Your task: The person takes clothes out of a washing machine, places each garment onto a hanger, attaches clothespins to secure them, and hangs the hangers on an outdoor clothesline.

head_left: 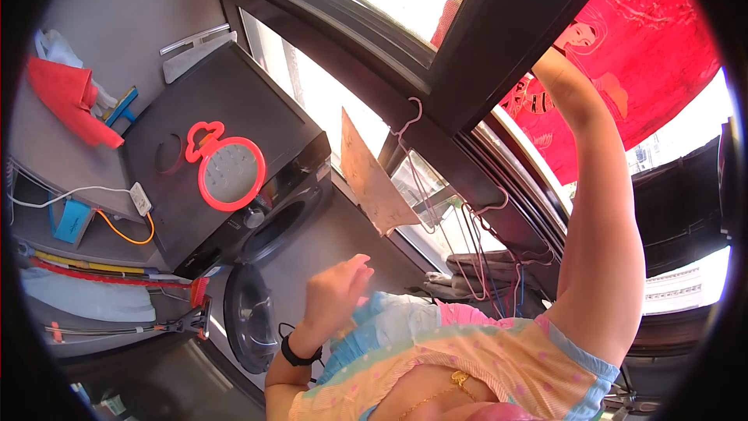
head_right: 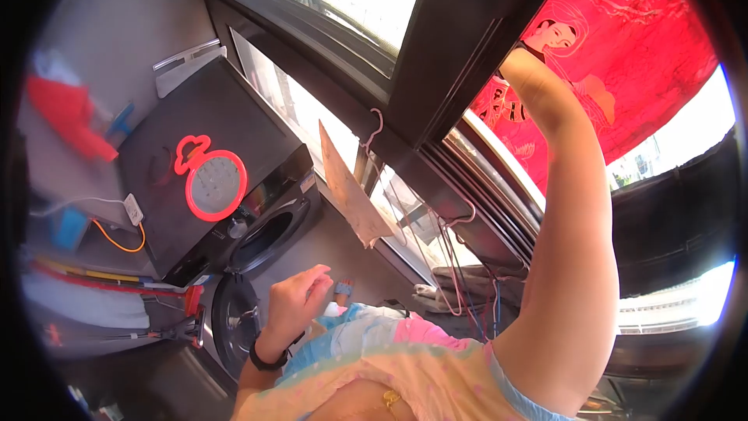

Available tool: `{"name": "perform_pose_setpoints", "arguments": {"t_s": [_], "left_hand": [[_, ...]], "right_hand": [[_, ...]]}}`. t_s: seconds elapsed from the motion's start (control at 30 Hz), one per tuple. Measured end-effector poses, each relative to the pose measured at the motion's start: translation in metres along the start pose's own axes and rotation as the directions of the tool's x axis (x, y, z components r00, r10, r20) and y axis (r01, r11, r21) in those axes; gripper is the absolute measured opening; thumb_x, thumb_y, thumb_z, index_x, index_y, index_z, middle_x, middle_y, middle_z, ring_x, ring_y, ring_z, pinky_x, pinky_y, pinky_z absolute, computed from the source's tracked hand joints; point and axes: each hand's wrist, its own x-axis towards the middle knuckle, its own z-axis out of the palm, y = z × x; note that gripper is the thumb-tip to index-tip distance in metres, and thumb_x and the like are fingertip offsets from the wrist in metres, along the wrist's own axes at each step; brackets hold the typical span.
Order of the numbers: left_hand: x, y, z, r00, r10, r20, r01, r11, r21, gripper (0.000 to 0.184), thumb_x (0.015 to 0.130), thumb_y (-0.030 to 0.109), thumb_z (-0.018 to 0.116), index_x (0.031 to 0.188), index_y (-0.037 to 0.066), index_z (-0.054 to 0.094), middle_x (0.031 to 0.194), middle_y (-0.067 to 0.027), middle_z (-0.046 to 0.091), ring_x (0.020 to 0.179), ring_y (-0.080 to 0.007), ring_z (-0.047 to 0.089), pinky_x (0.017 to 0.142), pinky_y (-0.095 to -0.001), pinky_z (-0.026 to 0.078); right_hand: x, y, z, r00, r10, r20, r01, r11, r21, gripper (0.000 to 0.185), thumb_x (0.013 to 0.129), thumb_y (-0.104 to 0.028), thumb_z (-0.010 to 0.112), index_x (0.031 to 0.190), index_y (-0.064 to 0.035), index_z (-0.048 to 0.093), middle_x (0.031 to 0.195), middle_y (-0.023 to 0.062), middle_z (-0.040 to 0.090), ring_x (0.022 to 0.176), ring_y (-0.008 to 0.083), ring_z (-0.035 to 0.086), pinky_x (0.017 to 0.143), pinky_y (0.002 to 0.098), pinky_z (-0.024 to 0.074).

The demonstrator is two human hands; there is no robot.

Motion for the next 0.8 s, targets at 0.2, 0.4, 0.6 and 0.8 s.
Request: {"name": "perform_pose_setpoints", "arguments": {"t_s": [0.2, 0.4, 0.6, 0.8], "left_hand": [[0.008, 0.006, 0.007, 0.995, 0.099, 0.007, -0.099, 0.995, -0.003, 0.020, 0.081, 0.011, 0.064, 0.100, 0.004, 0.061, 0.079, -0.0103, 0.066, 0.069, -0.0244, 0.065, 0.059, -0.0314, 0.050], [0.000, 0.011, 0.011, 0.990, 0.127, 0.060, -0.123, 0.990, -0.071, 0.018, 0.081, 0.007, 0.064, 0.098, 0.000, 0.063, 0.081, -0.0138, 0.067, 0.071, -0.0236, 0.067, 0.062, -0.0293, 0.051], [-0.004, 0.004, 0.014, 0.991, 0.096, 0.095, -0.087, 0.992, -0.096, 0.016, 0.081, 0.007, 0.064, 0.095, 0.001, 0.064, 0.079, -0.0164, 0.065, 0.070, -0.0291, 0.066, 0.062, -0.0323, 0.050], [0.000, 0.001, 0.021, 0.973, 0.168, 0.157, -0.149, 0.981, -0.127, 0.016, 0.081, 0.007, 0.065, 0.096, 0.001, 0.064, 0.082, -0.0173, 0.065, 0.072, -0.0295, 0.066, 0.063, -0.0325, 0.050]], "right_hand": [[-0.004, 0.005, -0.004, 0.995, -0.064, -0.077, 0.057, 0.994, -0.090, 0.023, 0.077, -0.013, 0.057, 0.097, -0.0040, 0.065, 0.098, 0.0145, 0.062, 0.084, 0.0269, 0.063, 0.076, 0.0345, 0.0497], [-0.081, 0.018, -0.017, 0.911, -0.072, -0.407, 0.131, 0.984, 0.118, 0.020, 0.079, -0.010, 0.059, 0.097, -0.0036, 0.064, 0.092, 0.0174, 0.062, 0.080, 0.0311, 0.062, 0.073, 0.0401, 0.0483], [-0.226, 0.028, -0.052, 0.872, 0.435, 0.225, -0.467, 0.876, 0.117, 0.041, 0.090, -0.035, 0.052, 0.082, 0.0027, 0.065, 0.059, 0.0131, 0.062, 0.053, 0.0219, 0.063, 0.058, 0.0333, 0.0518], [-0.306, 0.073, -0.018, 0.592, 0.786, 0.179, -0.803, 0.555, 0.219, 0.049, 0.082, -0.047, 0.060, 0.085, 0.0022, 0.059, 0.071, 0.0113, 0.059, 0.054, 0.0191, 0.059, 0.051, 0.0299, 0.0488]]}}
